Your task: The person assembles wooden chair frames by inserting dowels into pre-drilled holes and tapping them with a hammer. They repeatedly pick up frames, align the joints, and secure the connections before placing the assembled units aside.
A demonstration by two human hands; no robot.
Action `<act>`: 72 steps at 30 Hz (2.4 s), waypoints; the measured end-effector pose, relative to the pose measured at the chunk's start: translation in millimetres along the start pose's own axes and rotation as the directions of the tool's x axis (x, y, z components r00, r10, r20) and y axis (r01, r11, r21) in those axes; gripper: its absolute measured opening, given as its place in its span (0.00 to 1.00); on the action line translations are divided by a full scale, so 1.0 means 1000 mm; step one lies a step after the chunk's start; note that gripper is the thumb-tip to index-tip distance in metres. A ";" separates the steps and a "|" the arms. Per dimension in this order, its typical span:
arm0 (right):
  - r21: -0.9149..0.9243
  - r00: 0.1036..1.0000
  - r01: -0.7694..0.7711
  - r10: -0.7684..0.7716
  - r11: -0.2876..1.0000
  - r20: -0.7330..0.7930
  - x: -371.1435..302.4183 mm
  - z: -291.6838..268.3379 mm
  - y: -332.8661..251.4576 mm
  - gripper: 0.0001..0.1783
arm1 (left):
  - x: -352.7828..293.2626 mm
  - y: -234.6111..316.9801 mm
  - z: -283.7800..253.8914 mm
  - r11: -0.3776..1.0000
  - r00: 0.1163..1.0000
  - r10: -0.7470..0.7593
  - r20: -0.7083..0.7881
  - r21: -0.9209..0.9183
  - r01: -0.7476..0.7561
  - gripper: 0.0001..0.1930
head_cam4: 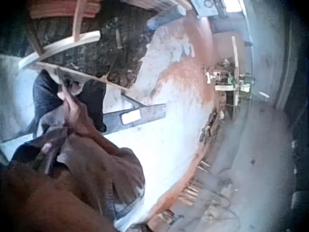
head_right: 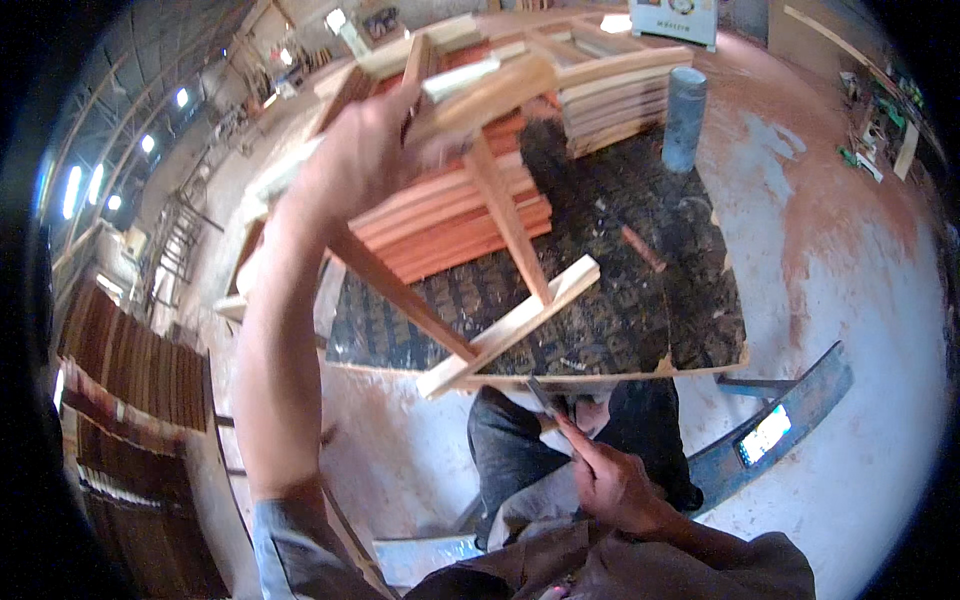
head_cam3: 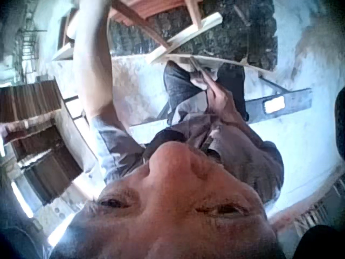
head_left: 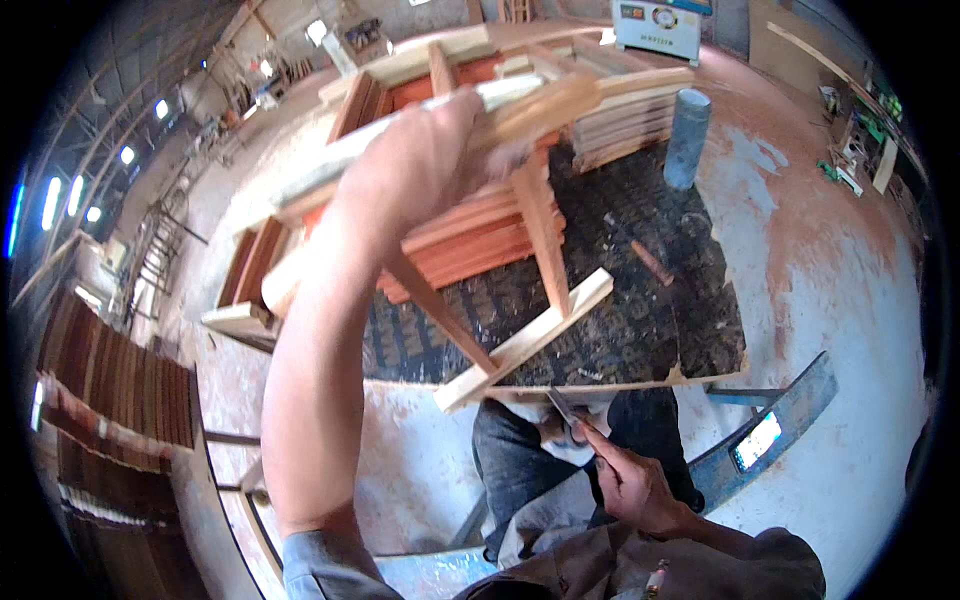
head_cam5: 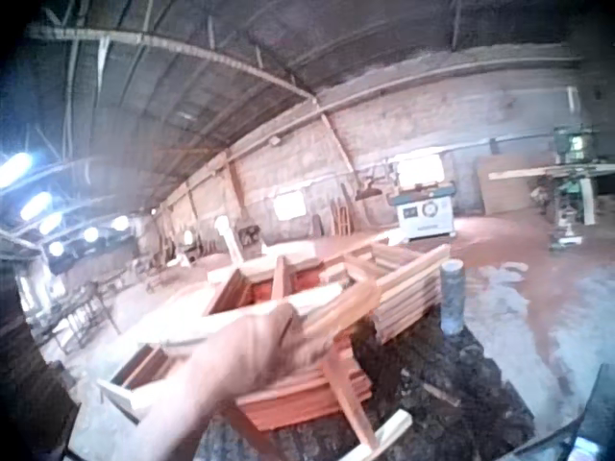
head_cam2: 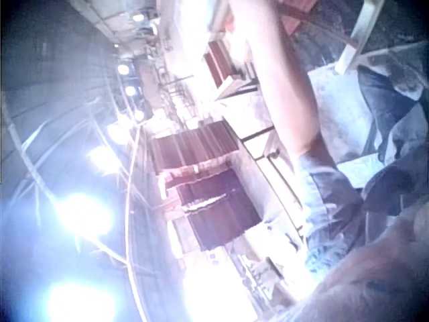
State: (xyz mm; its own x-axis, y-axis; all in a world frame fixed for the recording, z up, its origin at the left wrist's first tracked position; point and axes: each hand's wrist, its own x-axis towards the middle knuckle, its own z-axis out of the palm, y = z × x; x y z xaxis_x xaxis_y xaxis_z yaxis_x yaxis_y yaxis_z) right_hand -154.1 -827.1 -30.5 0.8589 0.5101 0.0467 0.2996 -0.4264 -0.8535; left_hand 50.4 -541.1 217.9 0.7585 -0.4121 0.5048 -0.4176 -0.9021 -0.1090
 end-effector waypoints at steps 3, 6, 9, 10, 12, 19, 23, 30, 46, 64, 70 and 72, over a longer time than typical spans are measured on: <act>0.061 0.991 -0.131 0.133 0.989 -0.017 -0.008 -0.013 0.001 0.28 | -0.009 0.019 0.001 0.982 0.997 -0.041 0.066 0.186 0.028 0.24; 0.122 0.994 0.016 -0.002 0.992 -0.110 -0.017 -0.001 0.024 0.31 | -0.008 0.031 0.005 0.930 0.998 0.060 0.016 0.361 -0.062 0.31; 0.163 0.992 0.084 -0.067 0.983 -0.110 -0.024 0.009 0.030 0.32 | -0.007 0.041 0.007 0.847 0.993 0.107 0.048 0.518 -0.117 0.29; 0.167 0.985 0.127 -0.104 0.978 -0.136 -0.027 0.015 0.032 0.32 | -0.009 0.039 0.009 0.852 0.995 0.079 0.066 0.513 -0.101 0.29; 0.177 0.982 0.151 -0.128 0.972 -0.136 -0.029 0.020 0.037 0.31 | -0.008 0.041 0.006 0.806 0.993 0.069 0.093 0.581 -0.110 0.29; 0.417 0.937 0.123 0.034 0.901 -0.349 -0.046 0.015 0.035 0.28 | -0.013 0.034 0.003 0.790 0.986 0.093 0.139 0.592 -0.158 0.33; 0.569 0.833 0.014 0.306 0.822 -0.462 -0.052 0.000 0.059 0.11 | -0.010 0.050 -0.015 0.920 0.988 0.026 0.155 0.382 -0.084 0.33; 0.902 0.855 0.365 0.301 0.230 -0.423 0.016 -0.067 0.053 0.27 | -0.036 0.054 -0.014 0.958 0.971 -0.142 0.190 -0.222 0.184 0.28; 0.810 0.784 0.398 0.299 0.432 -0.544 -0.047 -0.107 -0.026 0.27 | -0.075 0.048 0.145 0.382 0.800 0.071 0.596 -0.757 0.531 0.38; 0.823 0.841 0.295 0.277 0.486 -0.465 0.071 -0.154 -0.089 0.23 | -0.062 0.156 -0.067 0.766 0.854 0.049 0.518 -0.568 0.301 0.41; 0.770 0.906 0.315 0.067 0.556 -0.419 0.132 -0.147 -0.076 0.21 | -0.060 0.141 -0.075 0.932 0.919 -0.083 0.386 -0.297 0.209 0.36; 0.673 0.901 0.105 0.216 0.733 -0.376 0.139 -0.145 -0.029 0.18 | -0.055 0.115 -0.080 0.927 0.913 -0.107 0.393 -0.291 0.235 0.33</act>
State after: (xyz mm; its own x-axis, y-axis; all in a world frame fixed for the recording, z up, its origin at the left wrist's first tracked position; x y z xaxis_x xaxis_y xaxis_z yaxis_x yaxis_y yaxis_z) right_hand 16.4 -851.9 75.9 0.9948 0.0868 0.0529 0.0302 0.2437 -0.9694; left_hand -79.1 -611.5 246.5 0.9342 -0.3297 0.1361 -0.3551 -0.8960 0.2668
